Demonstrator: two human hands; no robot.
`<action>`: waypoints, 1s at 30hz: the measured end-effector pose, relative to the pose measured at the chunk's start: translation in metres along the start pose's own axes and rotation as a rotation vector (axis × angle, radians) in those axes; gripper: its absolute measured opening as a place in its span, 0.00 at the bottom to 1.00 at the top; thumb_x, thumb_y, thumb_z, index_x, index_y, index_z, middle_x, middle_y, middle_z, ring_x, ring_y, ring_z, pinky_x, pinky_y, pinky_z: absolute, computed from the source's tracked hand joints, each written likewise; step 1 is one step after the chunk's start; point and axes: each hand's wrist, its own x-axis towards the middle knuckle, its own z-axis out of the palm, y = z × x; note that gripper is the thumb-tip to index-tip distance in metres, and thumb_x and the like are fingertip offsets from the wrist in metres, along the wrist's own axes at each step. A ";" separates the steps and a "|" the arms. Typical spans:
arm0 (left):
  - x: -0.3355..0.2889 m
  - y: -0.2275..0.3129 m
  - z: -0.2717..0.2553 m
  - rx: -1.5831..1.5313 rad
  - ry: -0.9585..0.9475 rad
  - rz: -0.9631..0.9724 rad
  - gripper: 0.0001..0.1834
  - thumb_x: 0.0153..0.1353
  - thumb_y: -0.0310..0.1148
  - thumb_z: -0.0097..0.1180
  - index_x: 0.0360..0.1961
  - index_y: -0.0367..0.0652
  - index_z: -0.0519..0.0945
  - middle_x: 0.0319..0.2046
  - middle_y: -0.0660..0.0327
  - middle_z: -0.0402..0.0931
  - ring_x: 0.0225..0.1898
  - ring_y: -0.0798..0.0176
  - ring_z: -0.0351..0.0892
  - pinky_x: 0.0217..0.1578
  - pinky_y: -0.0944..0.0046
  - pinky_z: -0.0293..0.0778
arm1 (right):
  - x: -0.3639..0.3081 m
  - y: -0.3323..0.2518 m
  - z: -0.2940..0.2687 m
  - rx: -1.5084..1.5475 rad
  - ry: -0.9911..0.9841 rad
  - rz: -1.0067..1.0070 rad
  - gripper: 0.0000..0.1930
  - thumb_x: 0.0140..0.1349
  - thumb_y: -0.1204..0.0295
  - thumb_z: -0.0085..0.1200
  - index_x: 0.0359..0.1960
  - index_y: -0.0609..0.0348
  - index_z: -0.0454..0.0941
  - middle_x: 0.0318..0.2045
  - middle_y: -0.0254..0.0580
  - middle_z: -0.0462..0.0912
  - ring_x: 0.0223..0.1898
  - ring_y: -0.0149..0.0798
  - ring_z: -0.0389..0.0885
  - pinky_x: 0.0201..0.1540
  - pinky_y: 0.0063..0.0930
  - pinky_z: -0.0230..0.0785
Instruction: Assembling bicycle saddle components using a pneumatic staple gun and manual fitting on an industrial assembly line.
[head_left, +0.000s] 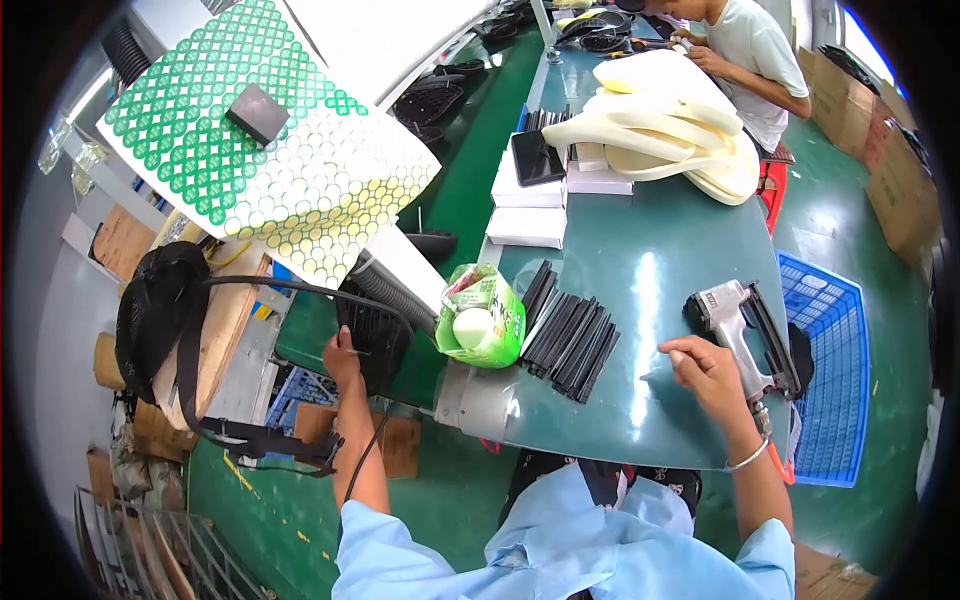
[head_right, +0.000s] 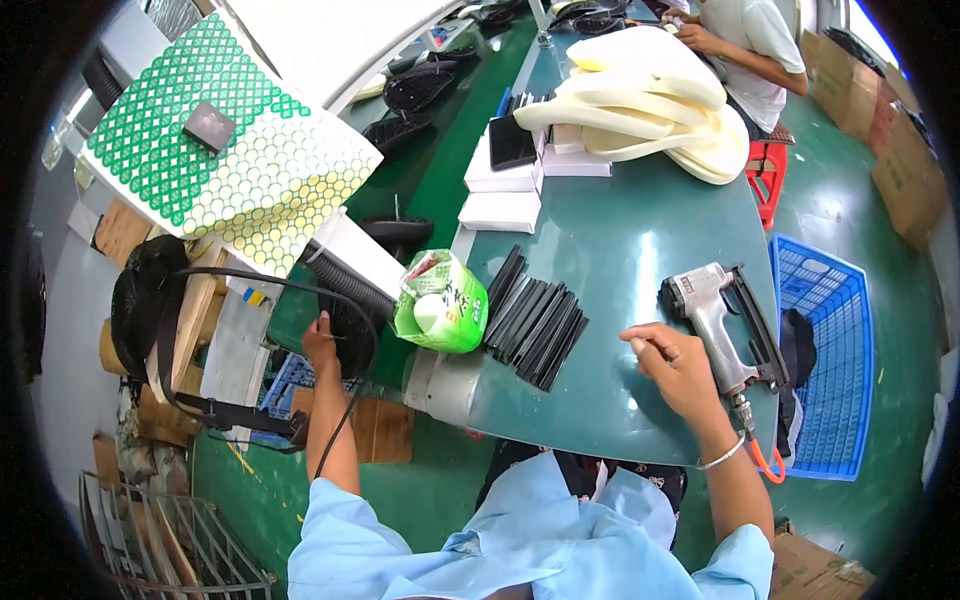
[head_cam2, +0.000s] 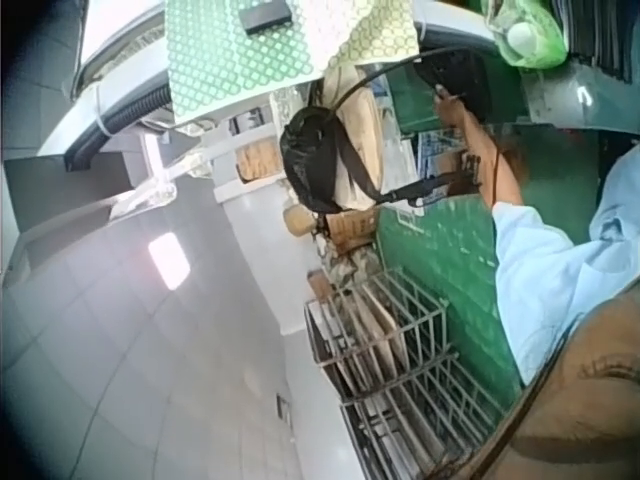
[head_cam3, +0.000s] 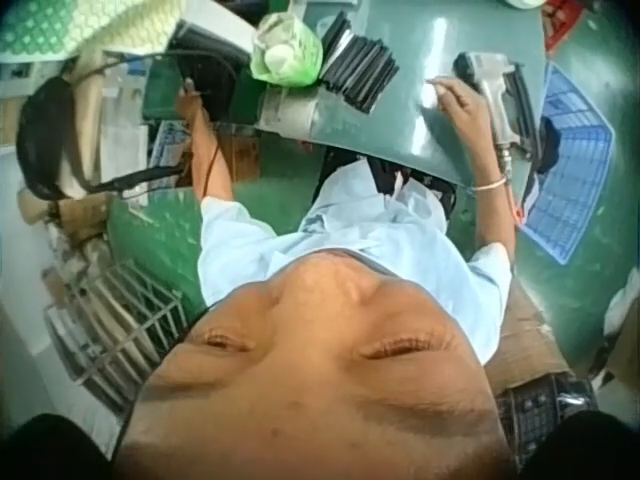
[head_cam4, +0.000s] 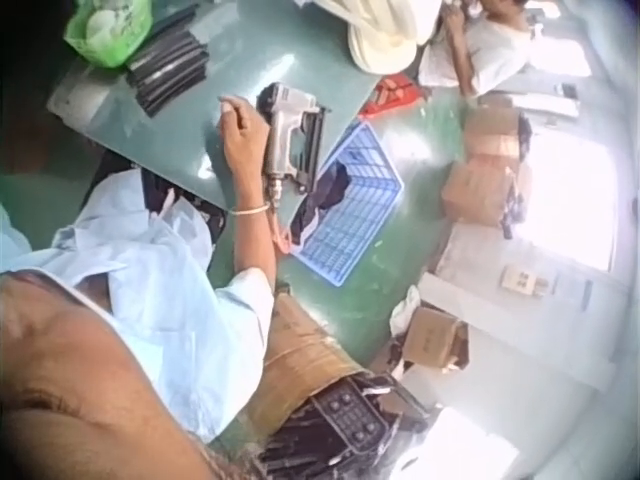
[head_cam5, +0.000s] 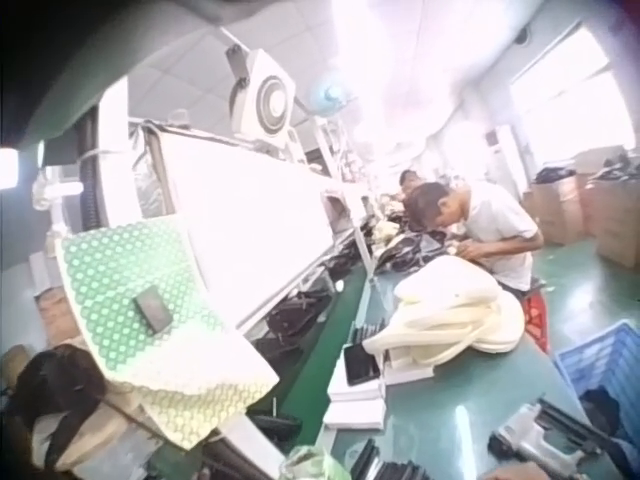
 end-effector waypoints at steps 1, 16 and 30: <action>0.003 0.003 0.005 -0.005 -0.011 0.004 0.24 0.61 0.46 0.49 0.31 0.29 0.78 0.24 0.46 0.74 0.25 0.51 0.70 0.30 0.54 0.65 | 0.004 0.002 0.004 0.001 -0.027 0.005 0.09 0.62 0.73 0.48 0.38 0.63 0.78 0.20 0.28 0.70 0.21 0.21 0.65 0.24 0.16 0.59; 0.028 0.003 0.017 -0.361 -0.063 -0.102 0.23 0.62 0.46 0.51 0.38 0.30 0.77 0.33 0.54 0.78 0.37 0.58 0.77 0.39 0.58 0.69 | 0.071 0.043 0.036 0.111 0.060 0.001 0.10 0.63 0.70 0.47 0.39 0.61 0.78 0.18 0.26 0.69 0.19 0.19 0.64 0.22 0.13 0.57; -0.285 0.085 -0.020 -0.417 -0.060 0.056 0.10 0.64 0.34 0.45 0.39 0.39 0.74 0.25 0.63 0.72 0.21 0.71 0.69 0.23 0.71 0.66 | 0.068 0.061 0.021 -0.002 0.062 -0.117 0.09 0.60 0.71 0.49 0.37 0.61 0.79 0.18 0.34 0.73 0.20 0.25 0.71 0.25 0.21 0.64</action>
